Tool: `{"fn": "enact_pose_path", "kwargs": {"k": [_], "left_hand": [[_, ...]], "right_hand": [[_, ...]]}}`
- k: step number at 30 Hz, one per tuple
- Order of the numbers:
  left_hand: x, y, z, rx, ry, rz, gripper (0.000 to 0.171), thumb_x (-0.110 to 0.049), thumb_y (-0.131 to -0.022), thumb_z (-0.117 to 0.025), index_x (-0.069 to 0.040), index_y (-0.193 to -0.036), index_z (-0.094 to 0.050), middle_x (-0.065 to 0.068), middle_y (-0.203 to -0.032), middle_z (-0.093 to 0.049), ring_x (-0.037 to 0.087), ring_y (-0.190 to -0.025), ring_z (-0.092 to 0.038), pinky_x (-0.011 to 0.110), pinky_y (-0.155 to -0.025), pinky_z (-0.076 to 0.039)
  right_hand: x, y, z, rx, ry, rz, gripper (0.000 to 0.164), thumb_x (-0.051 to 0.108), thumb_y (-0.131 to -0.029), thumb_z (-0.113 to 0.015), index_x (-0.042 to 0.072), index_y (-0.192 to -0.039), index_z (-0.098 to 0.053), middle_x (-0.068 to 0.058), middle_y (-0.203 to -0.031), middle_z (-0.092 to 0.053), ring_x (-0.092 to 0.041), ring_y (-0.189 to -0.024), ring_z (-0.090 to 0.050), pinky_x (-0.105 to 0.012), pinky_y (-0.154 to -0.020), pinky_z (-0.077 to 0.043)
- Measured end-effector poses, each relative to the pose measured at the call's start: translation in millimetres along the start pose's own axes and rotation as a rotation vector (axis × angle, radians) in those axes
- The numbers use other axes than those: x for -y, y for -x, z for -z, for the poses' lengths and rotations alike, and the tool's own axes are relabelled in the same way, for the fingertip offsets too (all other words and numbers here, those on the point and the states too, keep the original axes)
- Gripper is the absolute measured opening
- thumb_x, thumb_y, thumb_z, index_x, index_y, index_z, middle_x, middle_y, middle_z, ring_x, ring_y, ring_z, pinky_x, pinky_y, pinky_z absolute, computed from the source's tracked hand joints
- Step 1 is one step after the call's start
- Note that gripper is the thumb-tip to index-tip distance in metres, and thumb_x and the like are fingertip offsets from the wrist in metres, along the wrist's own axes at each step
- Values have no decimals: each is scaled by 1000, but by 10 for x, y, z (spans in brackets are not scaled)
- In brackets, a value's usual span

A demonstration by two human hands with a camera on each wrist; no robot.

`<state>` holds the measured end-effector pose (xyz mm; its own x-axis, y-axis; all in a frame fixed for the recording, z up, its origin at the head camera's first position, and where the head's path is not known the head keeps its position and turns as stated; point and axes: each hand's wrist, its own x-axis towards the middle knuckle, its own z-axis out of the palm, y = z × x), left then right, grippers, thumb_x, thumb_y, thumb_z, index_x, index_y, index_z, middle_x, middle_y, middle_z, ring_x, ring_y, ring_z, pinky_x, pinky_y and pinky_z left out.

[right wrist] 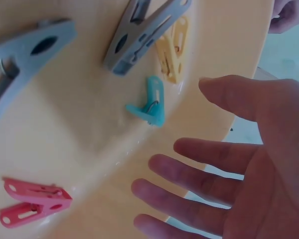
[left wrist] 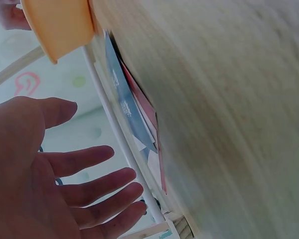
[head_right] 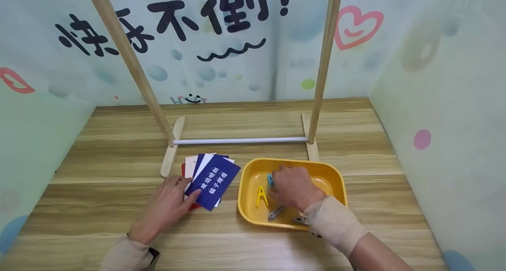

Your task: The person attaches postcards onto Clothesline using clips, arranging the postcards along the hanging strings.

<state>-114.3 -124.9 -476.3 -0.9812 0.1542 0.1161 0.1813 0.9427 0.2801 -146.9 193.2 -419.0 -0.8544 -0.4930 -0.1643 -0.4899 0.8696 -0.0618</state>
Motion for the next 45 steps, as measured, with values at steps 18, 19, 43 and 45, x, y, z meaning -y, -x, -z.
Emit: {"fn": "enact_pose_path", "kwargs": {"k": [18, 19, 43, 45], "left_hand": [[-17, -10, -105, 50, -17, 45, 62, -53, -94, -61, 2, -123, -64, 25, -120, -62, 39, -109, -58, 55, -93, -51], [-17, -19, -109, 57, -16, 51, 65, -55, -93, -61, 2, -124, -63, 26, -121, -61, 39, -109, -58, 55, -93, -51], [-109, -283, -112, 146, 43, 198, 86, -51, -72, -85, 11, -122, -53, 26, -105, -57, 37, -96, -58, 51, -81, -55], [-99, -321, -113, 168, 86, 233, 91, -49, -69, -88, 11, -126, -50, 27, -105, -57, 37, -96, -58, 52, -83, -54]], "right_hand": [[3, -205, -25, 123, 81, 20, 41, 43, -90, -70, 3, -82, -62, -1, -63, -46, -16, -54, -43, -27, -46, -32], [8, -213, -23, 147, 75, 7, 43, 45, -90, -69, 3, -84, -63, -2, -64, -47, -16, -56, -44, -28, -47, -33], [78, -305, -107, 147, 78, -45, 34, 35, -90, -64, 1, -85, -60, -7, -71, -55, -21, -59, -52, -40, -49, -48], [75, -305, -117, 143, 83, -44, 33, 33, -90, -64, 1, -87, -61, -7, -72, -55, -21, -59, -52, -42, -49, -49]]}}
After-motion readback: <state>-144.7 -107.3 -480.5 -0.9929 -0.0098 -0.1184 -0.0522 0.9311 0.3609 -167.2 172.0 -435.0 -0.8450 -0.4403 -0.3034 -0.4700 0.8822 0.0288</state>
